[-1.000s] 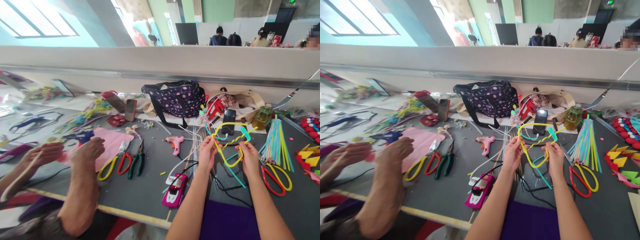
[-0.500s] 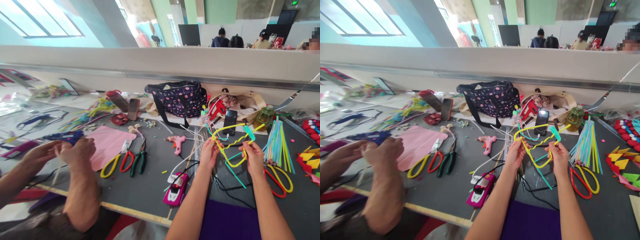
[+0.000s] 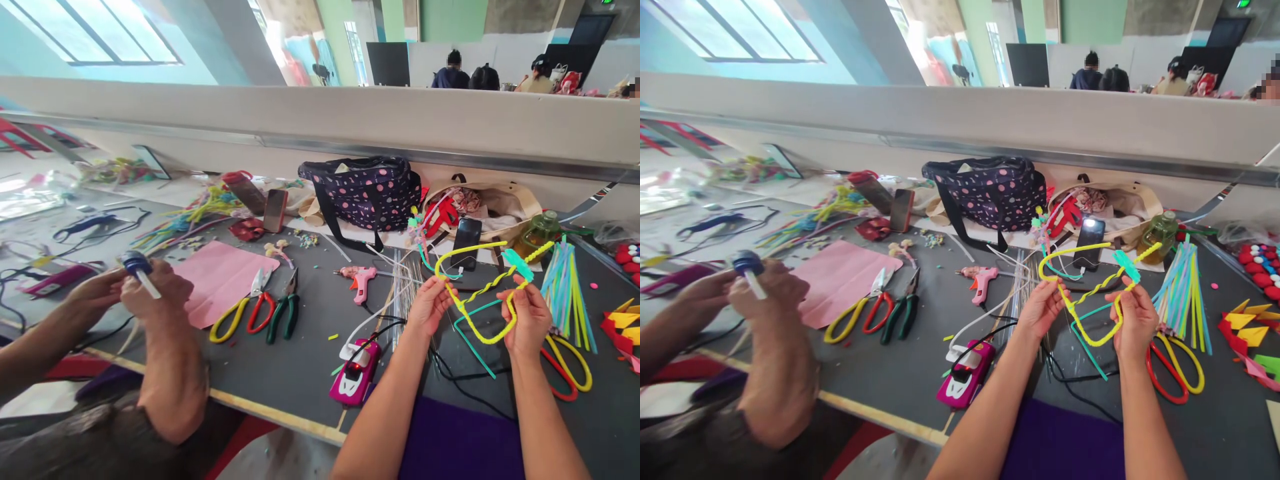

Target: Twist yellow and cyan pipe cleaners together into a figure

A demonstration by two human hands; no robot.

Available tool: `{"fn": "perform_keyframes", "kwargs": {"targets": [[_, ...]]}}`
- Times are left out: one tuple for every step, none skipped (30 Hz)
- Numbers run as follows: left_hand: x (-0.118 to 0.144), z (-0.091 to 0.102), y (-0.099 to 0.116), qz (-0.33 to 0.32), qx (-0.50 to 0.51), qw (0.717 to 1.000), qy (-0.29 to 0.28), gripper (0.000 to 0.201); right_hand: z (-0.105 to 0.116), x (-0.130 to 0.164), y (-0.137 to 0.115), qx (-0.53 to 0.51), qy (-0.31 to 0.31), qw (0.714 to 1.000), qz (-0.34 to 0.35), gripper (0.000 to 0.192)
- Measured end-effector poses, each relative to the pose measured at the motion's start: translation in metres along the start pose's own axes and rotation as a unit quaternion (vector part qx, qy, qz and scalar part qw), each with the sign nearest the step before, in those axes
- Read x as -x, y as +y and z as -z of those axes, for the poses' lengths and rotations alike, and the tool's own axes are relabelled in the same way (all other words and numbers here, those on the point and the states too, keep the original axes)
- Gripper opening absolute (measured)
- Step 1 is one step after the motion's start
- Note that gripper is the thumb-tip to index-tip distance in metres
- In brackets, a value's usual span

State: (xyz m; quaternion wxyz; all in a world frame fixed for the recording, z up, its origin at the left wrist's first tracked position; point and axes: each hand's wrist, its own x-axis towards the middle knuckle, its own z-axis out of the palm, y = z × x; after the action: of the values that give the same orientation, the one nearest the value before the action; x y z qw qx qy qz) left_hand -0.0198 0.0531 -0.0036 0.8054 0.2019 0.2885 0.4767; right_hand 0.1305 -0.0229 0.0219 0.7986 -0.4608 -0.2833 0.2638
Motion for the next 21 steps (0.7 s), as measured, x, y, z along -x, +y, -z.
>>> {"fn": "perform_keyframes", "kwargs": {"targets": [[0.0,0.0,-0.001,0.002,-0.004,1.0,-0.002,0.027,0.0,0.001,-0.001,-0.002,0.011,1.0,0.005,0.033],[0.001,-0.001,-0.002,0.003,-0.008,1.0,-0.003,0.028,-0.001,0.001,-0.002,-0.003,0.018,1.0,0.01,0.032],[0.001,-0.001,-0.003,0.003,-0.012,1.0,-0.004,0.028,-0.001,0.001,-0.003,-0.003,0.023,1.0,0.012,0.031],[0.001,-0.001,-0.003,0.003,-0.017,1.0,-0.005,0.028,-0.001,0.002,-0.004,-0.002,0.025,1.0,0.014,0.03],[0.001,-0.001,-0.003,0.003,-0.023,1.0,-0.007,0.028,-0.001,0.002,-0.004,-0.001,0.025,1.0,0.014,0.029],[0.001,-0.001,-0.003,0.003,-0.03,1.0,-0.008,0.028,0.0,0.002,-0.004,0.0,0.024,1.0,0.013,0.029],[0.001,0.0,-0.003,0.005,-0.037,0.999,-0.01,0.028,0.0,0.002,-0.004,0.0,0.023,1.0,0.012,0.028],[0.0,0.0,-0.002,0.007,-0.044,0.999,-0.012,0.028,0.0,0.001,-0.004,-0.002,0.021,1.0,0.011,0.028],[0.0,0.001,-0.002,0.009,-0.05,0.999,-0.014,0.029,0.0,0.001,-0.004,-0.004,0.021,1.0,0.012,0.028],[0.0,0.001,-0.001,0.01,-0.054,0.998,-0.015,0.029,0.0,0.0,-0.004,-0.006,0.022,1.0,0.012,0.028],[-0.001,0.002,0.0,0.011,-0.057,0.998,-0.016,0.03,0.0,-0.001,-0.004,-0.007,0.024,1.0,0.011,0.028],[-0.001,0.002,0.0,0.009,-0.057,0.998,-0.016,0.03,0.0,-0.001,-0.003,-0.006,0.026,1.0,0.007,0.028],[-0.001,0.003,0.0,0.007,-0.056,0.998,-0.015,0.03,0.0,-0.003,-0.002,-0.003,0.029,1.0,0.001,0.028],[-0.002,0.003,0.0,0.004,-0.053,0.998,-0.015,0.03,0.001,-0.004,-0.001,0.003,0.031,0.999,-0.007,0.028],[-0.002,0.003,0.0,0.001,-0.05,0.999,-0.016,0.03,0.003,-0.006,0.001,0.011,0.03,0.999,-0.021,0.029],[-0.002,0.004,0.0,-0.004,-0.05,0.999,-0.016,0.031,0.005,-0.008,0.003,0.023,0.026,0.999,-0.04,0.03],[-0.002,0.004,0.0,-0.009,-0.051,0.999,-0.015,0.032,0.008,-0.01,0.006,0.036,0.019,0.997,-0.063,0.032],[-0.002,0.004,0.0,-0.016,-0.056,0.998,-0.013,0.032,0.011,-0.013,0.009,0.051,0.01,0.995,-0.089,0.035],[-0.003,0.004,-0.001,-0.023,-0.064,0.998,-0.009,0.033,0.015,-0.015,0.013,0.069,-0.001,0.991,-0.116,0.037],[-0.003,0.003,-0.001,-0.03,-0.074,0.997,-0.005,0.033,0.019,-0.018,0.018,0.09,-0.008,0.986,-0.139,0.04],[-0.003,0.003,-0.001,-0.036,-0.085,0.996,0.0,0.033,0.023,-0.02,0.022,0.112,-0.014,0.981,-0.156,0.044]]}}
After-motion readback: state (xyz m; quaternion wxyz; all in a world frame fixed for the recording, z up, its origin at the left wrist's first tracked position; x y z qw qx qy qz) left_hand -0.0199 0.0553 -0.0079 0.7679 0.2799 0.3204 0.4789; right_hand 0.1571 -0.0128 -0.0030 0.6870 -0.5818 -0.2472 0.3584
